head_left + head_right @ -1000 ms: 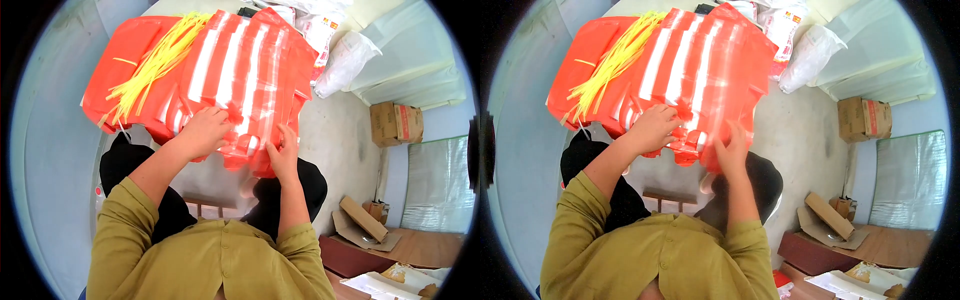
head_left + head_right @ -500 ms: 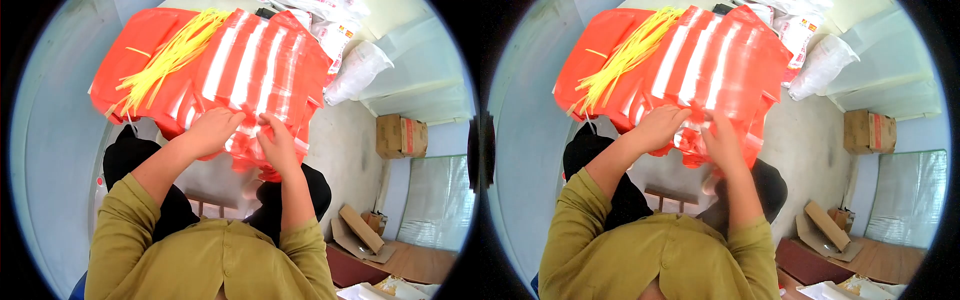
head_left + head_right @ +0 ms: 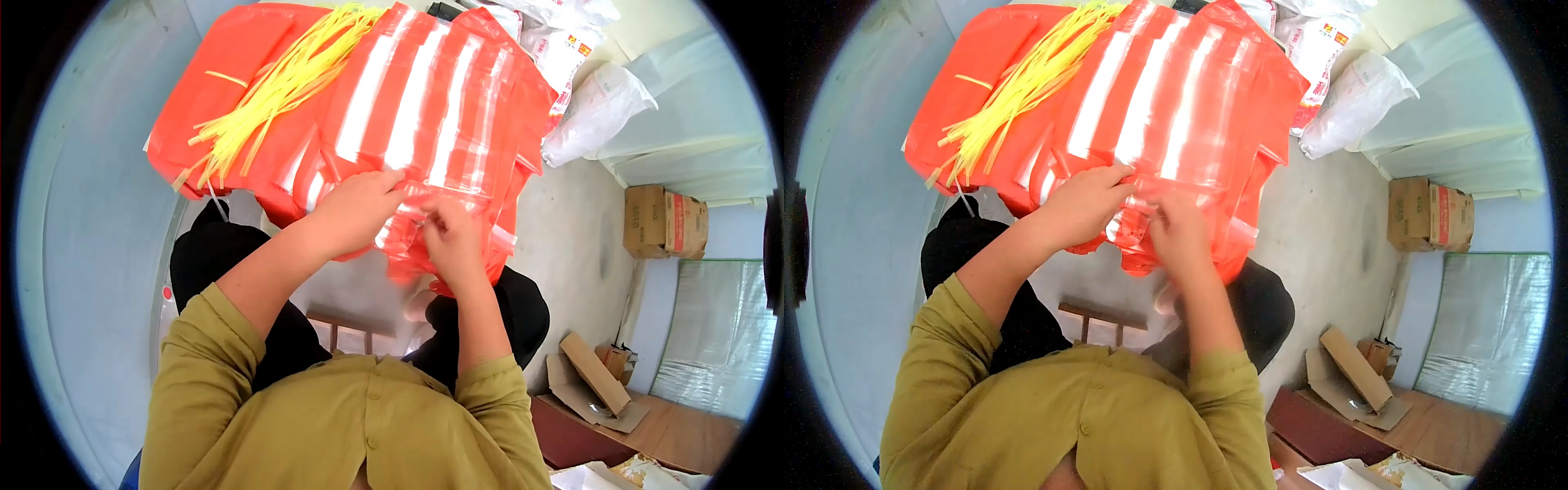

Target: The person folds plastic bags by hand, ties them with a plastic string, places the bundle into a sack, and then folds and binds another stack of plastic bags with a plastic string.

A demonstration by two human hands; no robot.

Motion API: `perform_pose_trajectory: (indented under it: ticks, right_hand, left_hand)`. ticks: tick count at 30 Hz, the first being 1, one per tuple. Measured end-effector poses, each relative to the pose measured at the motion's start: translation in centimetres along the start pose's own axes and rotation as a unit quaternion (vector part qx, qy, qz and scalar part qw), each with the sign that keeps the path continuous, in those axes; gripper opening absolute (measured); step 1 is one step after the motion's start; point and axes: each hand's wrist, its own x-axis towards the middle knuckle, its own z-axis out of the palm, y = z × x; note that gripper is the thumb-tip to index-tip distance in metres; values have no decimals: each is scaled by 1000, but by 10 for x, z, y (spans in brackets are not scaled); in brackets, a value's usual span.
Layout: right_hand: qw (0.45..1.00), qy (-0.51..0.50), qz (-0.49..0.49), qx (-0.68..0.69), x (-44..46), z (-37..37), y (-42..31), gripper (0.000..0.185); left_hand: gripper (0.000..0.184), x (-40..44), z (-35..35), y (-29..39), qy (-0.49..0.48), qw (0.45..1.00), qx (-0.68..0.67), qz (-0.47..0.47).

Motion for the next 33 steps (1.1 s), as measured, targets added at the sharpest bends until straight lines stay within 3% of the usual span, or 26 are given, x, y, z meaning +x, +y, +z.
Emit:
perform_pose_trajectory:
  ticks: [3,6,13,19,28,32,33]
  right_hand:
    - [983,12,-146,-114,-24,6,-24,48]
    - [974,8,-166,-154,-31,16,-28,52]
    - [963,61,-223,-136,-22,22,-16,22]
    - [987,98,-118,-48,12,-1,-19,7]
    - [998,57,9,30,58,1,-12,14]
    - [997,38,33,64,53,-4,-13,15]
    - [995,80,11,61,51,-4,-15,15]
  left_hand:
    - [38,-2,-1,-3,-4,999,23,22]
    - [39,-1,-4,1,-17,998,43,29]
    - [39,-2,-5,4,9,999,49,6]
    - [37,0,-4,-3,-2,1000,11,-4]
    - [21,22,-31,16,-64,986,-78,-131]
    - [20,22,-13,10,11,993,-44,-109]
    - [20,22,-8,8,22,993,-27,-109]
